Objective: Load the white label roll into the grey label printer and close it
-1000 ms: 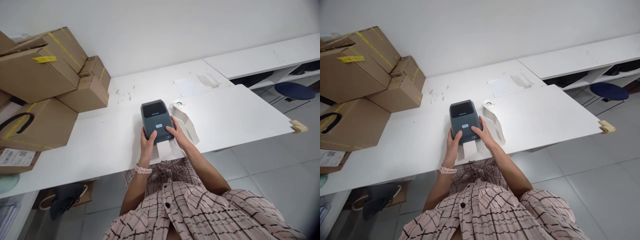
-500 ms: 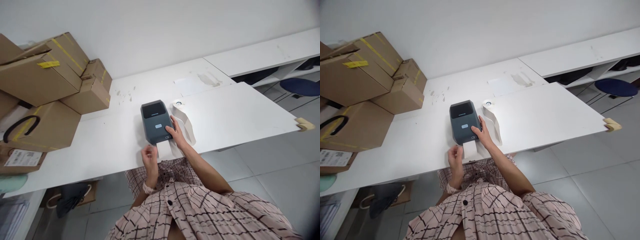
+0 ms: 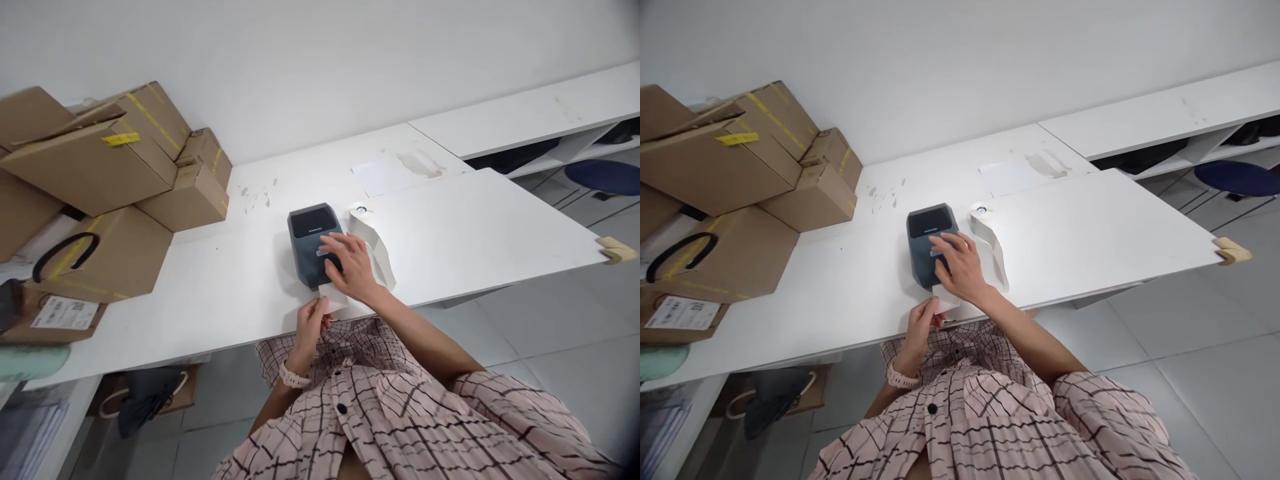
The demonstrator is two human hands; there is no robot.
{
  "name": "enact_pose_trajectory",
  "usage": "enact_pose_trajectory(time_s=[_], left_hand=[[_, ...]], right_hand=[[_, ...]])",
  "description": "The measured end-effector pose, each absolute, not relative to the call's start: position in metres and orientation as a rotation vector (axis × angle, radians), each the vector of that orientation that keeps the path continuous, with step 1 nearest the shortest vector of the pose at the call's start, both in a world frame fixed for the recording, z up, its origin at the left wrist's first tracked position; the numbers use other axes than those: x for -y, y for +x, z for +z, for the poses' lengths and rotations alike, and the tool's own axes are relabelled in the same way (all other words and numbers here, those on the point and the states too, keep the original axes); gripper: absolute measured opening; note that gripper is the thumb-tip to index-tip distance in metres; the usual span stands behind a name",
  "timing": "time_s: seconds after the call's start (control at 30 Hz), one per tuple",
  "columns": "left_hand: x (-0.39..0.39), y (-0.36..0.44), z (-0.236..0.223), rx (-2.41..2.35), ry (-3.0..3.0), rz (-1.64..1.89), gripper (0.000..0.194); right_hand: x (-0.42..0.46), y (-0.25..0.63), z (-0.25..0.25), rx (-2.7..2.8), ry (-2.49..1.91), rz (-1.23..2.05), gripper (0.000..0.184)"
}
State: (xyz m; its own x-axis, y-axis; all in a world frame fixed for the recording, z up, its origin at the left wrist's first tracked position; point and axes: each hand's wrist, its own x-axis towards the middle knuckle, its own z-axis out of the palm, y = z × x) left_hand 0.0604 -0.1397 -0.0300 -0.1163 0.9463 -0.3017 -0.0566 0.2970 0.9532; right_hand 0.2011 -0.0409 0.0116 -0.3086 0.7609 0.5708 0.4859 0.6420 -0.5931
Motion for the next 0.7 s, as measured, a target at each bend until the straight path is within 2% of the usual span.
enact_pose_trajectory(time_s=[0.13, 0.27, 0.43, 0.57, 0.7], left_hand=[[0.136, 0.042, -0.033, -1.629, 0.901, 1.38, 0.041], [0.113, 0.036, -0.014, -1.606, 1.012, 1.56, 0.045], [0.094, 0.032, 0.004, -1.501, 1.05, 1.629, 0.05], [0.078, 0.024, -0.006, -1.578, 1.019, 1.662, 0.043], [0.049, 0.021, -0.02, -1.655, 1.018, 1.504, 0.041]], right_hand=[[0.047, 0.19, 0.01, 2.096, -1.05, 0.292, 0.041], [0.051, 0.191, 0.01, 2.042, -1.047, 0.362, 0.034], [0.054, 0.219, 0.015, 1.778, -0.993, 0.628, 0.053], [0.046, 0.232, 0.025, 1.653, -0.997, 0.893, 0.062], [0.021, 0.227, 0.052, 1.59, -0.922, 0.987, 0.072]])
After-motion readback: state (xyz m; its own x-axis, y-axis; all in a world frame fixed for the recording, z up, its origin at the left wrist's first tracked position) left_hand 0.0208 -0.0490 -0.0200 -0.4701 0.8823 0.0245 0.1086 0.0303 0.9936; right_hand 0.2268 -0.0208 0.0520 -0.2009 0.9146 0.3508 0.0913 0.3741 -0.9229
